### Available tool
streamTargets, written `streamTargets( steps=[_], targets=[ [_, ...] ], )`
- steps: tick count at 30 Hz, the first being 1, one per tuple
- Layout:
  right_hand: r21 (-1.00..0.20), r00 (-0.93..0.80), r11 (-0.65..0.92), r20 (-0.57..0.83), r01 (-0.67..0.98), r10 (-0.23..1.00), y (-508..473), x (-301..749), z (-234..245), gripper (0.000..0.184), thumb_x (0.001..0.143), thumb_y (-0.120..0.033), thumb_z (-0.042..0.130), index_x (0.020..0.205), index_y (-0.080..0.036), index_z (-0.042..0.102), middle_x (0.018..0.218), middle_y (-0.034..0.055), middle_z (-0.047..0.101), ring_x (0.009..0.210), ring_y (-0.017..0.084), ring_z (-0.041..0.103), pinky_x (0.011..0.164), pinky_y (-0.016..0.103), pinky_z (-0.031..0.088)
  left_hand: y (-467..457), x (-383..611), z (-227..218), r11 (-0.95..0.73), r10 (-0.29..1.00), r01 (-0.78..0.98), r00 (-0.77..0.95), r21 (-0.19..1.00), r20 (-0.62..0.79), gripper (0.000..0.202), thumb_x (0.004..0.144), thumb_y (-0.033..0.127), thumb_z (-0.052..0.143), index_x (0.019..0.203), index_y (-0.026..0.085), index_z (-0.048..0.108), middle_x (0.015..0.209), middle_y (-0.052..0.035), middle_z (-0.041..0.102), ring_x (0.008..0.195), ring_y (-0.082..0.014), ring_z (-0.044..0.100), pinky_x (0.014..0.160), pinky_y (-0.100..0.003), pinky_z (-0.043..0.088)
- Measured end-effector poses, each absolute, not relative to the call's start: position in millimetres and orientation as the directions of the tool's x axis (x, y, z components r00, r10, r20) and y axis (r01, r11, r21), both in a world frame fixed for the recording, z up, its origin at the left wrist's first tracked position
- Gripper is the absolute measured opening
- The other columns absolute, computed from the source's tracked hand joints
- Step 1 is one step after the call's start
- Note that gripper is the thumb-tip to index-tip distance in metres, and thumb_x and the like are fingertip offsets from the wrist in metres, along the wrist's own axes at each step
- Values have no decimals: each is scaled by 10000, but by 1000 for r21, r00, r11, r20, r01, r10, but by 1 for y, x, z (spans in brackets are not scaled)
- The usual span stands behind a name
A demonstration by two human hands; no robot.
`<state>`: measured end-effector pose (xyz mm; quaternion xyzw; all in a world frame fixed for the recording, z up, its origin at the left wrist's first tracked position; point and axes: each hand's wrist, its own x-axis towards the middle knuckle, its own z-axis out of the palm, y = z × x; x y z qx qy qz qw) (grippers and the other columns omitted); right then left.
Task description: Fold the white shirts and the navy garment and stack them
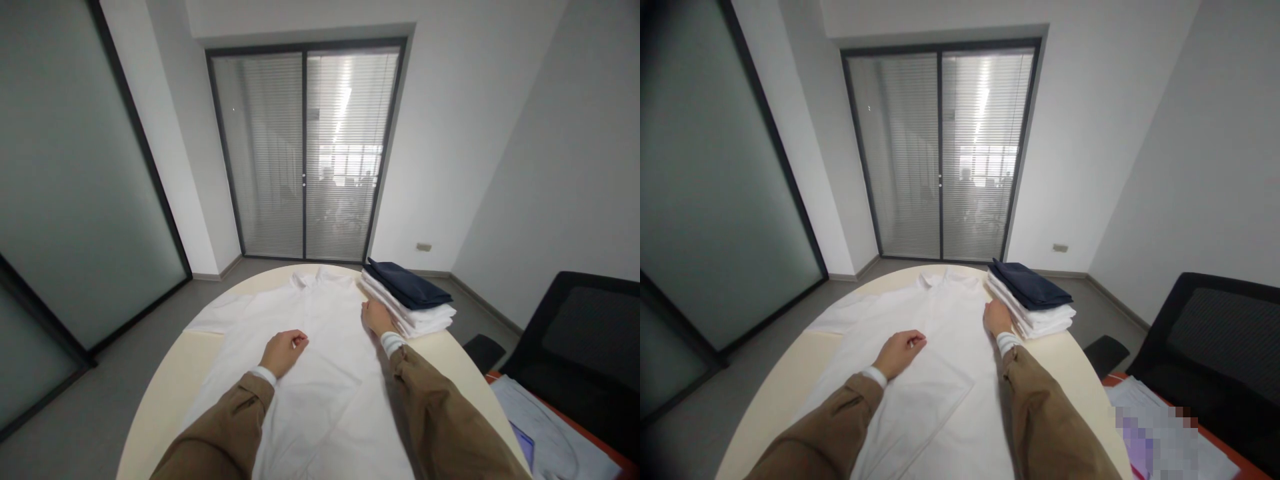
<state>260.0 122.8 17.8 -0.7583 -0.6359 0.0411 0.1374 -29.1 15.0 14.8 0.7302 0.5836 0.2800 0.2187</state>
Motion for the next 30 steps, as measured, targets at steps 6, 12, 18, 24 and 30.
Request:
streamTargets(
  steps=[6,12,18,24,30],
  targets=[
    [-150,208,-187,138,971,968,121,253,25,367,971,-185,411,1230,20,572,1114,304,650,1022,321,674,849,365,509,14,-29,16,-210,977,756,178,620,114,234,837,360,599,949,222,751,865,-9,746,724,-156,634,684,-248,425],
    [-15,69,-67,180,998,981,131,233,44,389,965,-104,330,1304,-96,518,1213,239,621,1105,288,627,890,370,477,16,-31,14,-229,973,769,175,597,148,226,855,356,586,950,240,755,888,-4,755,750,-166,654,707,-257,441],
    [63,-95,89,101,994,990,164,219,56,398,968,-128,362,1314,-223,533,1098,138,690,1071,241,642,924,371,435,21,-34,13,-248,969,761,190,599,159,245,854,340,577,1002,255,753,909,2,760,781,-173,668,748,-269,454],
    [67,-70,66,49,996,996,189,208,55,349,971,-143,365,1214,-181,612,1080,172,701,1033,295,665,869,426,462,27,-39,16,-257,966,752,208,607,152,222,824,321,597,952,235,758,830,0,753,774,-173,670,740,-264,449],
    [16,42,-43,57,999,997,199,206,49,347,970,-141,353,1228,-108,583,1039,212,701,962,279,692,799,365,504,31,-47,18,-245,968,748,224,616,114,248,827,366,593,956,224,750,803,-1,744,693,-158,642,681,-255,436]
  ],
)
